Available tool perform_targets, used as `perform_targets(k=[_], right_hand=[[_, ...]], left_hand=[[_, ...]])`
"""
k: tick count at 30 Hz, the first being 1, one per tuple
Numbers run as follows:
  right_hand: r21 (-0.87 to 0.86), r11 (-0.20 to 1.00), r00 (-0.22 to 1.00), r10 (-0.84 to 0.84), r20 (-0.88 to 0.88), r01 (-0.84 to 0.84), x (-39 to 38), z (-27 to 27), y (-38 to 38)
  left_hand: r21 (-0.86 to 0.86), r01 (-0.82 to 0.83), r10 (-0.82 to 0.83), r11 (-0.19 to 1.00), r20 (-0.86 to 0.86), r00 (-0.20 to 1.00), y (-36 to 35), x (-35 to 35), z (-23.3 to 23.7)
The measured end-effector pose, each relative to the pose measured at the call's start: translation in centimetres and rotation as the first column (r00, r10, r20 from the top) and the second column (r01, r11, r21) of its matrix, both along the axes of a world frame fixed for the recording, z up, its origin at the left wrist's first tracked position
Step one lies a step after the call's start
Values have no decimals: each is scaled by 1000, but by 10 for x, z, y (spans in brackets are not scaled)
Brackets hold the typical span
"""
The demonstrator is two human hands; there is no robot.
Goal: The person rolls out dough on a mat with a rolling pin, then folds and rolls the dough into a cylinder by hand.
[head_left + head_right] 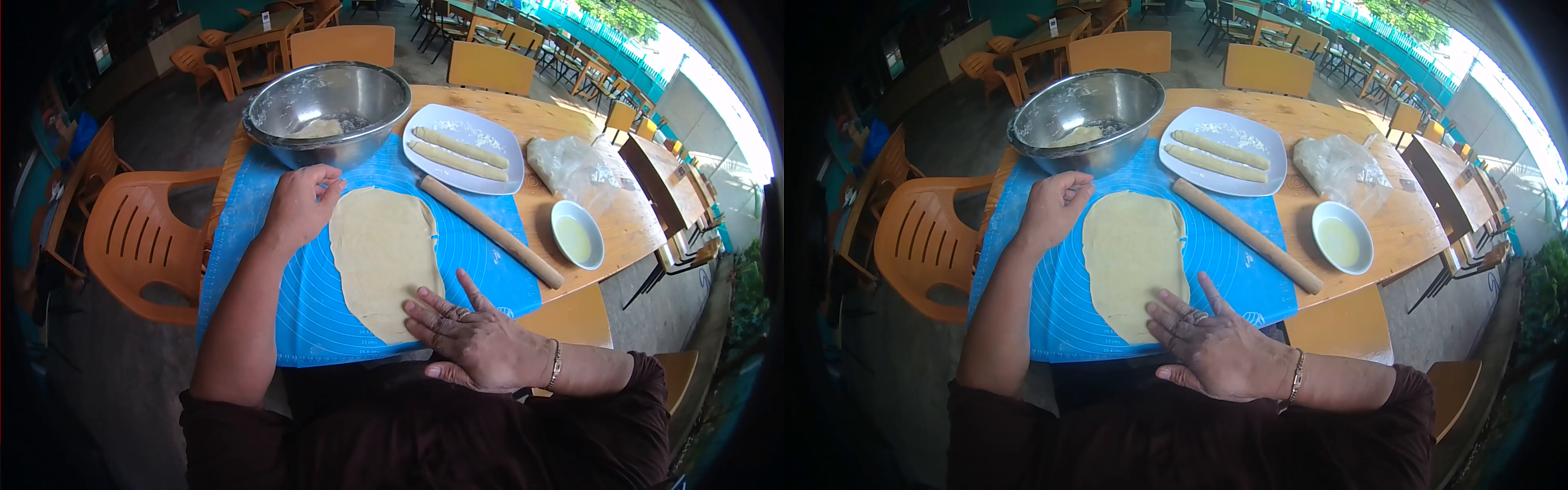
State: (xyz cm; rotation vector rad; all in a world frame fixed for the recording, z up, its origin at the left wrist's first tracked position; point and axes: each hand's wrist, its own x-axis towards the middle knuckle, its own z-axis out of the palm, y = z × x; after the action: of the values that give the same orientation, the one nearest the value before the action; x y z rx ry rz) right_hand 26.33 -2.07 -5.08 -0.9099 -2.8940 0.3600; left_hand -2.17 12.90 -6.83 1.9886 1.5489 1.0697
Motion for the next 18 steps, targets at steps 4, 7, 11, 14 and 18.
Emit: perform_targets(k=[4,7,11,14,18], right_hand=[[-49,978,919,-208,-334,204,38,40,10],[72,722,663,-586,-467,689,87,58,34],[100,455,463,-882,-86,885,149,39,70],[-24,391,388,-900,199,920,163,29,75],[-71,504,504,-864,-23,861,176,2,67]], left_hand=[[3,-1,2,1000,-22,1000,-2,3,0],[17,9,-9,1000,-14,1000,-2,3,0],[9,12,-12,1000,-15,1000,-3,5,1],[-22,-6,5,1000,-10,1000,-4,4,2],[-8,8,-8,1000,6,1000,-1,1,-4]])
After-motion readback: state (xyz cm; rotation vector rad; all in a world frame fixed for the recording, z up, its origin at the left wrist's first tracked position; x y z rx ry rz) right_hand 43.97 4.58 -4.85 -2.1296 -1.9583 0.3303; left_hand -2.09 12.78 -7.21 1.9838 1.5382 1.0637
